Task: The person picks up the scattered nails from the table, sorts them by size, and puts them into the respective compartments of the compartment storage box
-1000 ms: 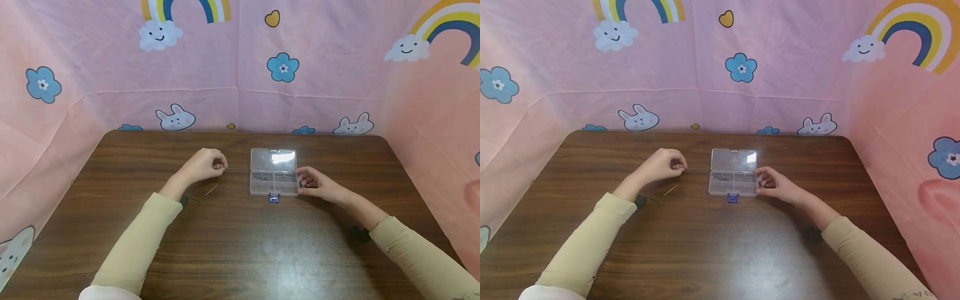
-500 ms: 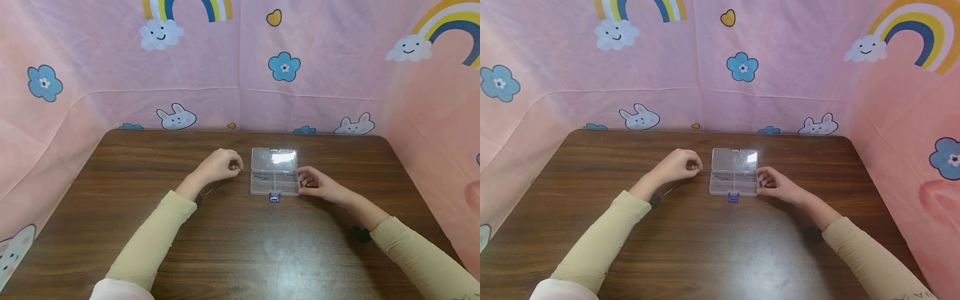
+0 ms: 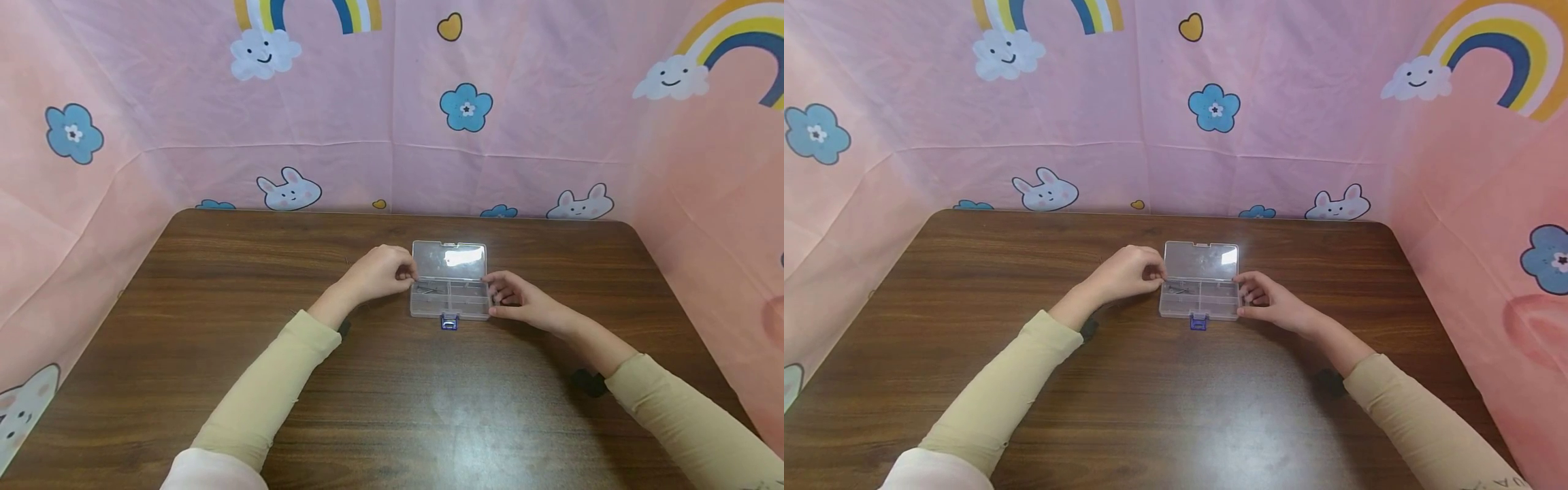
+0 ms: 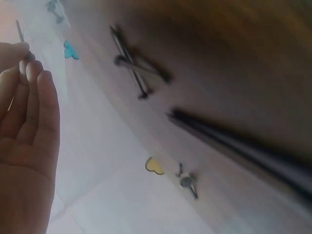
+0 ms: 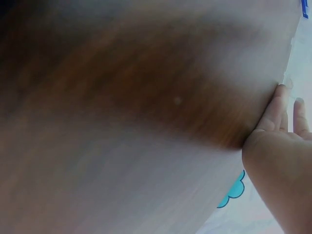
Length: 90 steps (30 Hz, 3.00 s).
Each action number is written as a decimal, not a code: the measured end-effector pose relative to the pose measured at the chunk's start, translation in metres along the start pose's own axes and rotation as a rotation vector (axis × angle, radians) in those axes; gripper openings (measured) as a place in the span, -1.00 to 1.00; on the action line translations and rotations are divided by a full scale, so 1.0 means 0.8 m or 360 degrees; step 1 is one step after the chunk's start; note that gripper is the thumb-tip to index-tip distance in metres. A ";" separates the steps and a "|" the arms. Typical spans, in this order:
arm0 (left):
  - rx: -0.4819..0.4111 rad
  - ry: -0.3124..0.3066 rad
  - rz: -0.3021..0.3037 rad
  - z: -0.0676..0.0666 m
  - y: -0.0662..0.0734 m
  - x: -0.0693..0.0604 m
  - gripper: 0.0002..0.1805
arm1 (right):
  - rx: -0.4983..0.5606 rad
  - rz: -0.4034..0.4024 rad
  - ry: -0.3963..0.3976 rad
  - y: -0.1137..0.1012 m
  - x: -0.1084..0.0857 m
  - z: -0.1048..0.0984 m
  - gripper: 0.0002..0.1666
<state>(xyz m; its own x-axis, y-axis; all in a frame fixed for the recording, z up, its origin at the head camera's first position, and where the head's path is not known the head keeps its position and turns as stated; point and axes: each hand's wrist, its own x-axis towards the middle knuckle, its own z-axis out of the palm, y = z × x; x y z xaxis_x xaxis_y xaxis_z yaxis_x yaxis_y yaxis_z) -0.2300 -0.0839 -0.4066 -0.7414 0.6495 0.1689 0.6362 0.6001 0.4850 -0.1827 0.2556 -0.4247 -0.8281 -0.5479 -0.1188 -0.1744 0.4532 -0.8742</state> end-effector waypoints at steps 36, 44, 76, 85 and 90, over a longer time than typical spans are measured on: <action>0.0076 -0.0055 0.0016 -0.003 0.008 0.003 -0.89 | -0.0008 0.0008 0.0015 0.001 0.001 0.000 -0.34; 0.0076 -0.0017 -0.0040 -0.020 -0.008 -0.009 -0.93 | -0.0005 0.0013 0.0016 0.001 0.002 0.001 -0.34; 0.0043 -0.0005 -0.0311 -0.070 -0.089 -0.116 -0.91 | -0.0014 0.0024 0.0021 0.001 0.003 0.000 -0.34; -0.0007 -0.0123 -0.0349 -0.080 -0.105 -0.142 -0.93 | -0.0010 0.0024 0.0019 0.001 0.004 0.000 -0.34; -0.0039 -0.0148 -0.0378 -0.086 -0.110 -0.155 -0.89 | -0.0001 0.0027 0.0020 -0.001 0.004 0.000 -0.34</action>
<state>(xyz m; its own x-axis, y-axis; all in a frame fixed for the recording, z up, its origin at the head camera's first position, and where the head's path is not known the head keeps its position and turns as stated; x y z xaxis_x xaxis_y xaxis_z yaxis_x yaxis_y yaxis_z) -0.2086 -0.2490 -0.4111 -0.8458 0.5326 -0.0313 0.4405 0.7301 0.5224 -0.1848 0.2535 -0.4244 -0.8377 -0.5310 -0.1276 -0.1606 0.4628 -0.8718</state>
